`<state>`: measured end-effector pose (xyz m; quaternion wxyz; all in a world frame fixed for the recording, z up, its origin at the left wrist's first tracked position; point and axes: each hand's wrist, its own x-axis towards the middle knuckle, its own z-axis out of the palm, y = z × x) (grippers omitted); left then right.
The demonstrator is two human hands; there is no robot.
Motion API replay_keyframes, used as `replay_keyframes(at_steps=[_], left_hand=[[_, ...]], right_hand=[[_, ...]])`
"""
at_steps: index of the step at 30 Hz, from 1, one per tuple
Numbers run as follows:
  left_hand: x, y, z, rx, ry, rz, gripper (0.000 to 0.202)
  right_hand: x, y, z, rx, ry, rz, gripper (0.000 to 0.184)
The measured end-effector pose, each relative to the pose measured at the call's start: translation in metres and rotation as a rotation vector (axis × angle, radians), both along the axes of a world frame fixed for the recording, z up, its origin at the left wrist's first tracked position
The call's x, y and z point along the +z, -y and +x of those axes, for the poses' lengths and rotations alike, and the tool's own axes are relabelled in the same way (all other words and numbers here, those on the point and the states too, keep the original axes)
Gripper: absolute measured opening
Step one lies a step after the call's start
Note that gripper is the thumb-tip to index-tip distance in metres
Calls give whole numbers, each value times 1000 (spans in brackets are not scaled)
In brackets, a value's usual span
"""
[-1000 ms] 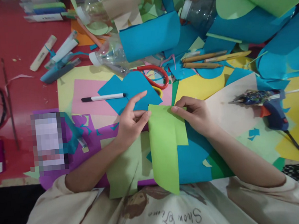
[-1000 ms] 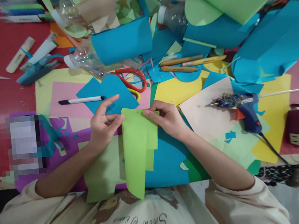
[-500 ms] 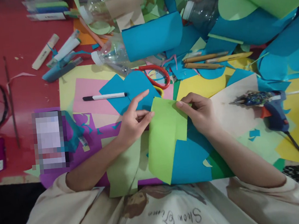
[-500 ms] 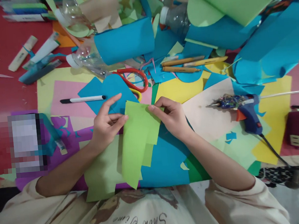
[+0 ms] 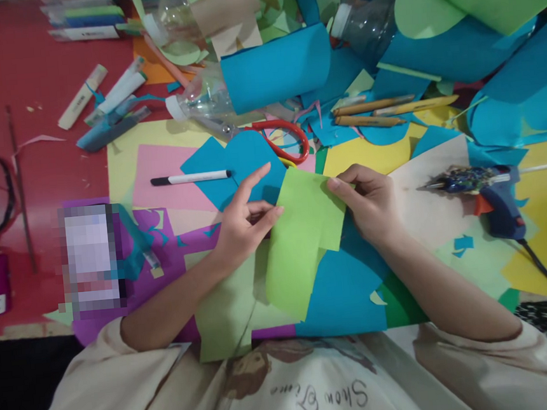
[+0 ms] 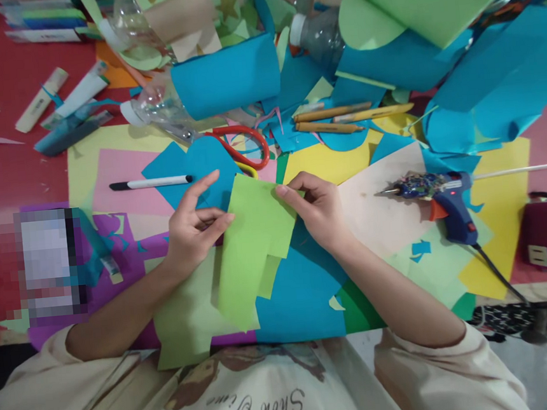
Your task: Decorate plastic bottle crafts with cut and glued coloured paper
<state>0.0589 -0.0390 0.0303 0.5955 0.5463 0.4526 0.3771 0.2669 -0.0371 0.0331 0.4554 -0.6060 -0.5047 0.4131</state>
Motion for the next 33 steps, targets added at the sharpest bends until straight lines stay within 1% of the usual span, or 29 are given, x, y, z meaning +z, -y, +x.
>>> replay_keyframes(at_steps=[5,10,13,19,21,25,29,33], left_hand=[[-1,1,-1,2,-4,-4,65],[-1,3,-2,-52,-49,109,66],[-1,3,-2,-71,-46,133,62],[0,3,0,-28,-24,111,71],[0,3,0,-35,-21,97,72],[0,3,-1,-61,-7,72,71],[-1,4,-1,-42,4,26,68],[-1,5,-1,-42,20,8,70]], right_hand=[[-1,0,0,-6,-11,-14,41],[-5,-1,3,-36,-58,-20,44],[-9,0,5,-50,-83,-33,43],[-13,3,7,-63,-96,-36,44],[-14,3,7,-74,-93,-32,45],[-16,2,9,-109,-94,6,46],[-17,2,10,-110,-73,28,44],[-17,2,10,-116,-67,21,44]])
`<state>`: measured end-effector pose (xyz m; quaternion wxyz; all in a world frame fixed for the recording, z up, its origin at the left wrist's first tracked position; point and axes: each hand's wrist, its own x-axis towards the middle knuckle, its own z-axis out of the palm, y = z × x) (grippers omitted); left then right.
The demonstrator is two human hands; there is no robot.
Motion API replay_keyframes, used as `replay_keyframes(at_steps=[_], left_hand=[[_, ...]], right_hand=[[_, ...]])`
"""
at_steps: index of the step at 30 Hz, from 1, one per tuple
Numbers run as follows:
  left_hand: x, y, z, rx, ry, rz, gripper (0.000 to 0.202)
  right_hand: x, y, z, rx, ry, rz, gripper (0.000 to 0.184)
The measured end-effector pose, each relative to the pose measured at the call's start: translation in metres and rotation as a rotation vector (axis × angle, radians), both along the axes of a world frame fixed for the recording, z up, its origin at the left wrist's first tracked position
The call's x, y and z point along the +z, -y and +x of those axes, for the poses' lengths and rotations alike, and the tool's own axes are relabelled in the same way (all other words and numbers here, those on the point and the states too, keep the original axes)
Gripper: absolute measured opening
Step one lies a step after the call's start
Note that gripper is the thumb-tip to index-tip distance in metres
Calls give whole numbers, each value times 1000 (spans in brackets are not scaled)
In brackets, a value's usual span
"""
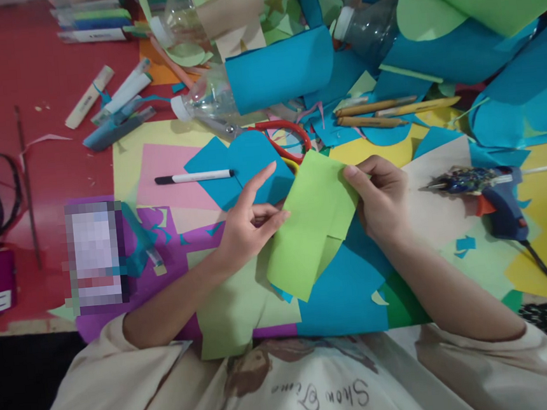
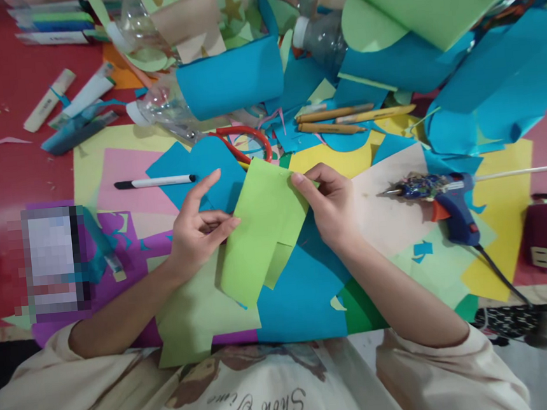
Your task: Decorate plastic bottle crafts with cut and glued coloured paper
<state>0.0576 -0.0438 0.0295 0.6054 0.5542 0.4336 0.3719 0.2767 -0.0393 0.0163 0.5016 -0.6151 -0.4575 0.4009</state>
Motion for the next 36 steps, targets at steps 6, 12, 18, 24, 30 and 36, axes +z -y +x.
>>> replay_keyframes(at_steps=[6,12,18,24,30,36], left_hand=[[2,1,-1,-27,-30,34,69],[0,0,-1,-11,-41,82,64],[0,0,-2,-27,-43,94,65],[1,0,-1,2,-72,130,59],[0,0,-2,-10,-88,179,56],[-1,-1,-1,-1,-131,247,50]], right_hand=[[1,-2,0,-58,-33,51,45],[1,-4,2,-81,-21,127,42],[6,-4,1,-116,-23,131,44],[8,-5,1,-174,27,221,43],[6,-6,2,-201,12,268,41],[7,-9,1,-231,-88,237,44]])
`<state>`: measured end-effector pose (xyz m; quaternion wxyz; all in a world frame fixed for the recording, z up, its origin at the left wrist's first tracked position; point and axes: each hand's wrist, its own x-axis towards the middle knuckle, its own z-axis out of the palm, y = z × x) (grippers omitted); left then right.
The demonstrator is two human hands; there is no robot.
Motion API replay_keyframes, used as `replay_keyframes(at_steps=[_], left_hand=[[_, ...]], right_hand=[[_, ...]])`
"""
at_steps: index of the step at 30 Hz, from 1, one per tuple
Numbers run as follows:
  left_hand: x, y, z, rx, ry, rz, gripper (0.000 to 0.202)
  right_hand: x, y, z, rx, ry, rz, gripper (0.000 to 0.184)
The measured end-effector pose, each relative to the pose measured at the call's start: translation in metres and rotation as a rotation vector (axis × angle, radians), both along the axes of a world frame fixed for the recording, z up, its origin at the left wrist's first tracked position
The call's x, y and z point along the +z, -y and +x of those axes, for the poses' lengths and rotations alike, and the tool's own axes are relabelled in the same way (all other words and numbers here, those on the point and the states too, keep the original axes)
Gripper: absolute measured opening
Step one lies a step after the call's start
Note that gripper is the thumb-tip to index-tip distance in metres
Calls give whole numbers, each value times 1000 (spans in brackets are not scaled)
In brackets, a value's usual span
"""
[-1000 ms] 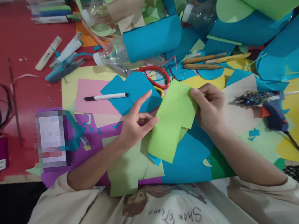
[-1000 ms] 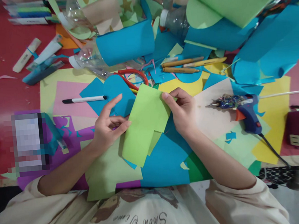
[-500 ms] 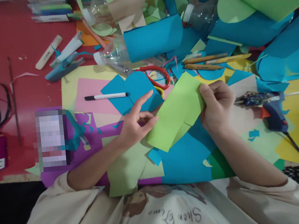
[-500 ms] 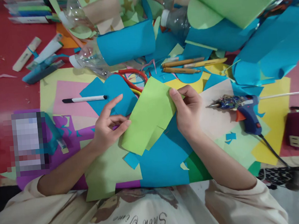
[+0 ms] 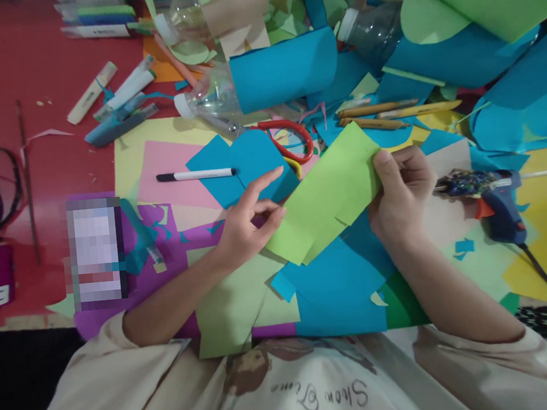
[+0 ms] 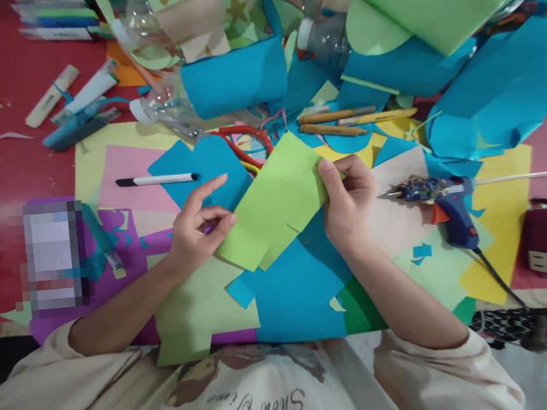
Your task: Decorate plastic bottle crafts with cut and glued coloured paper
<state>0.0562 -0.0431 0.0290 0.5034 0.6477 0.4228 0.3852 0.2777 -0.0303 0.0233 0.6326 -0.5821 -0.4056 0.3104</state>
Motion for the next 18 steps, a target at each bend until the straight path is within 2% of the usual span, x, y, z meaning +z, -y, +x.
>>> replay_keyframes(at_steps=[3,6,8,9,12,15,18], left_hand=[[1,-3,-1,56,-14,-21,48],[4,-12,-7,104,-60,-34,43],[8,-19,-13,60,-113,-30,42],[11,-23,-17,11,-149,-28,42],[20,-30,-24,-163,-249,-61,45],[28,-31,-25,-296,-336,-119,46],[30,-29,-23,-381,-400,-135,45]], right_hand=[[1,0,-3,22,-45,6,39],[2,1,-4,64,-71,-14,24],[2,1,-3,116,-40,19,9],[3,2,-2,143,4,56,10],[7,6,1,213,328,182,25],[14,10,-1,394,741,253,18],[15,13,-6,612,895,237,13]])
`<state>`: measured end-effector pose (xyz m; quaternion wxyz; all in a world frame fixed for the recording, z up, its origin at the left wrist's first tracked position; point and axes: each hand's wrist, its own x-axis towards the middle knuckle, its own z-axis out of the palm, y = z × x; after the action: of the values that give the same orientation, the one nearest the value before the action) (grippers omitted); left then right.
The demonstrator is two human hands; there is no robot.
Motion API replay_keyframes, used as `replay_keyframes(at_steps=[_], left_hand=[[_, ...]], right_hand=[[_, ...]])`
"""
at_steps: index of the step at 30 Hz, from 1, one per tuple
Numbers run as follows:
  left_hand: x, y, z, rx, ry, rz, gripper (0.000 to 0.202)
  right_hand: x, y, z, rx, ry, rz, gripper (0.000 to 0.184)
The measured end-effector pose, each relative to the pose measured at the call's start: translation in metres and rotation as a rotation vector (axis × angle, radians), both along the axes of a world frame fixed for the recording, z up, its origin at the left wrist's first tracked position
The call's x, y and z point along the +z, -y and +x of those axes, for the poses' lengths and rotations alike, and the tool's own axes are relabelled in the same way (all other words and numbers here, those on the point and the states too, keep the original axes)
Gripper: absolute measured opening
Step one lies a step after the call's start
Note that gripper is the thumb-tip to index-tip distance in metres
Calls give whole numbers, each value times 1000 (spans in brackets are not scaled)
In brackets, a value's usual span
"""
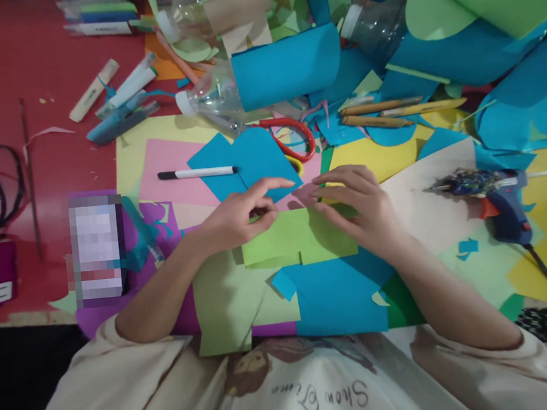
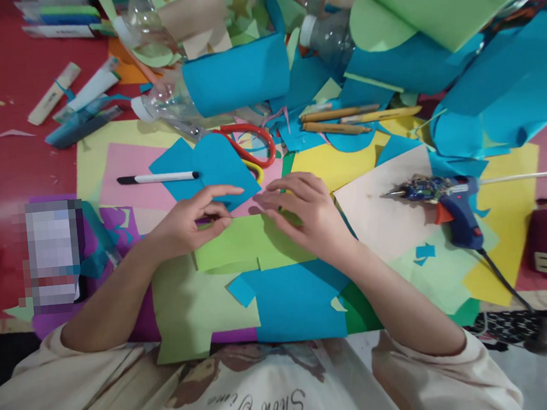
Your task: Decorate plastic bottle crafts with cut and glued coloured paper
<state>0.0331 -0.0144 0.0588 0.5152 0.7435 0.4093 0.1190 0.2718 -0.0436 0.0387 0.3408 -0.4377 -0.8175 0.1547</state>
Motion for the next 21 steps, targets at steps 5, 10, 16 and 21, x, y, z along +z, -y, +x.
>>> replay_keyframes(at_steps=[5,10,16,21], left_hand=[[-4,1,0,-21,-45,28,46],[-8,-1,1,13,-86,145,24],[-6,-8,-1,115,-97,184,19],[-5,-13,-7,218,-26,177,15]], right_hand=[[-5,1,-4,96,25,-132,13],[-6,1,-6,111,16,-136,14],[-4,-5,2,53,19,-136,15],[-1,-11,12,-41,-71,-165,13]])
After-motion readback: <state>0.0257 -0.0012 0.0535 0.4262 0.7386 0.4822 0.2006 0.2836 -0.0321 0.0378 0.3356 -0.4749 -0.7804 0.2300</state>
